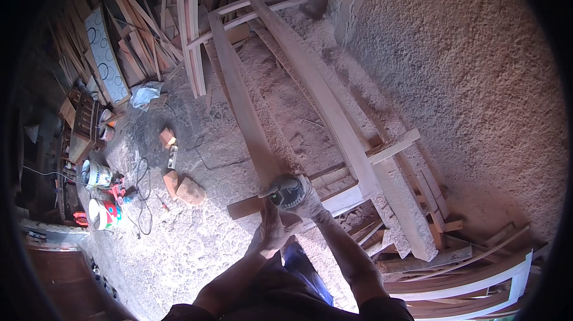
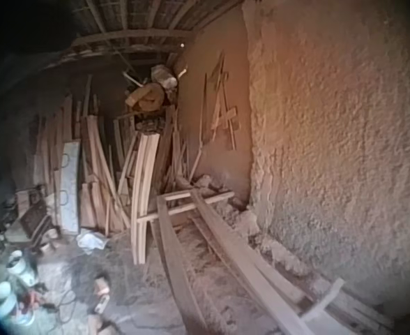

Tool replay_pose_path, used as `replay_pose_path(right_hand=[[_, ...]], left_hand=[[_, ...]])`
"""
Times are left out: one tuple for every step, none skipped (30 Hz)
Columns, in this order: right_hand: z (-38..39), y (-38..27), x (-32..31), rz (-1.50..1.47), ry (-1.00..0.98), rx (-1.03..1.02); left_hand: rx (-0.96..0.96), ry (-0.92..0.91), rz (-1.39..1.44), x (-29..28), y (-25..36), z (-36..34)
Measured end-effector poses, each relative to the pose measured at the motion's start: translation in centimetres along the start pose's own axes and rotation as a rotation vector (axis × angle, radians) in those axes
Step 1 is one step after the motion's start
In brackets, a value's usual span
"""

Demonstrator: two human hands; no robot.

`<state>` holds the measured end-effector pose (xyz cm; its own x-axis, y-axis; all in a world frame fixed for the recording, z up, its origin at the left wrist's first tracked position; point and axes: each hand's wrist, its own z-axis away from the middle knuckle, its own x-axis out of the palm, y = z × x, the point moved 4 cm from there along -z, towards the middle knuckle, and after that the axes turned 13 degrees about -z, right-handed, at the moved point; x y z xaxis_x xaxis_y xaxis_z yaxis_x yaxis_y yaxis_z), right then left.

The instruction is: The person uses a handheld power router to shape the edges of a wooden frame and then stacks wooden frames.

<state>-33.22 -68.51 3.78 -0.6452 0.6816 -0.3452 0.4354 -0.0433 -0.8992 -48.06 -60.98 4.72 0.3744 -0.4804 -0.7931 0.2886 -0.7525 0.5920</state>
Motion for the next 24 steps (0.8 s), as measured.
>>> replay_pose_path(right_hand=[[-0.3,0.7,0.0,0.062,-0.032,-0.032],[-0.8,1.6,0.2,0.124,-0.064,-0.064],[-1.0,2.5,0.3,0.138,-0.068,-0.08],[-1.3,3.2,0.3,0.156,-0.072,-0.098],[-1.6,3.9,0.3,0.174,-0.075,-0.118],[-2.5,3.7,1.0,0.132,-0.068,-0.09],[-3.4,3.1,1.4,0.094,-0.057,-0.061],[-4.2,2.6,1.7,0.079,-0.042,0.011],[-5.0,2.9,1.7,0.027,-0.057,0.001],[-6.1,3.3,1.7,-0.026,-0.071,-0.009],[-7.1,3.8,1.6,-0.064,-0.068,0.017],[-8.2,4.1,1.6,-0.105,-0.064,0.044],[-9.2,4.4,1.5,-0.142,-0.058,0.07],[-10.5,4.7,1.3,-0.048,-0.08,0.054],[-11.1,4.6,1.4,-0.03,-0.123,0.088],[-11.8,4.0,1.5,-0.013,-0.168,0.122],[-11.3,3.0,1.5,-0.065,-0.136,0.12],[-10.9,1.5,1.5,-0.116,-0.108,0.114],[-9.9,1.0,1.1,-0.076,-0.094,0.076],[-8.9,0.4,0.7,-0.036,-0.078,0.038],[-7.4,0.2,0.4,0.078,-0.088,-0.042],[-5.6,0.1,0.0,0.193,-0.095,-0.118],[-3.7,0.4,-0.5,0.136,-0.089,-0.057],[-2.3,0.2,-0.2,0.065,-0.086,-0.011]], left_hand=[[0.001,-0.034,-0.037,0.4,-0.2,0.0],[0.009,-0.034,-0.008,0.7,-0.3,0.0],[0.015,-0.035,0.019,0.7,-0.2,-0.1],[0.023,-0.035,0.048,0.7,-0.1,-0.2],[0.059,-0.006,0.031,1.0,-0.2,-0.1],[0.081,0.03,-0.003,1.4,-1.2,0.2],[0.097,0.046,-0.023,1.4,-1.7,0.4],[0.112,0.062,-0.042,1.3,-2.1,0.6],[0.128,0.059,-0.039,1.2,-1.8,0.5],[0.145,0.056,-0.038,1.0,-1.5,0.3],[0.13,0.033,-0.025,0.9,-1.2,0.2],[0.115,0.01,-0.017,0.7,-0.8,0.1],[0.113,0.006,-0.001,0.7,-0.6,0.0],[0.113,0.005,0.014,0.7,-0.5,-0.3],[0.126,0.016,-0.001,0.5,-0.8,-0.3],[0.133,0.026,-0.016,0.1,-1.3,-0.3],[0.141,0.037,-0.03,-0.3,-1.8,-0.4],[0.062,-0.004,-0.072,-0.5,-2.7,-0.7],[-0.008,-0.047,-0.1,-0.7,-2.9,-1.5],[0.049,0.054,-0.18,-1.4,-2.7,-2.6],[0.063,0.046,-0.149,-2.1,-2.4,-3.7],[0.101,0.036,-0.183,-2.7,-1.3,-5.0],[0.14,0.026,-0.218,-3.0,-0.2,-5.7],[0.033,-0.02,0.034,-2.9,-0.9,-5.6]])
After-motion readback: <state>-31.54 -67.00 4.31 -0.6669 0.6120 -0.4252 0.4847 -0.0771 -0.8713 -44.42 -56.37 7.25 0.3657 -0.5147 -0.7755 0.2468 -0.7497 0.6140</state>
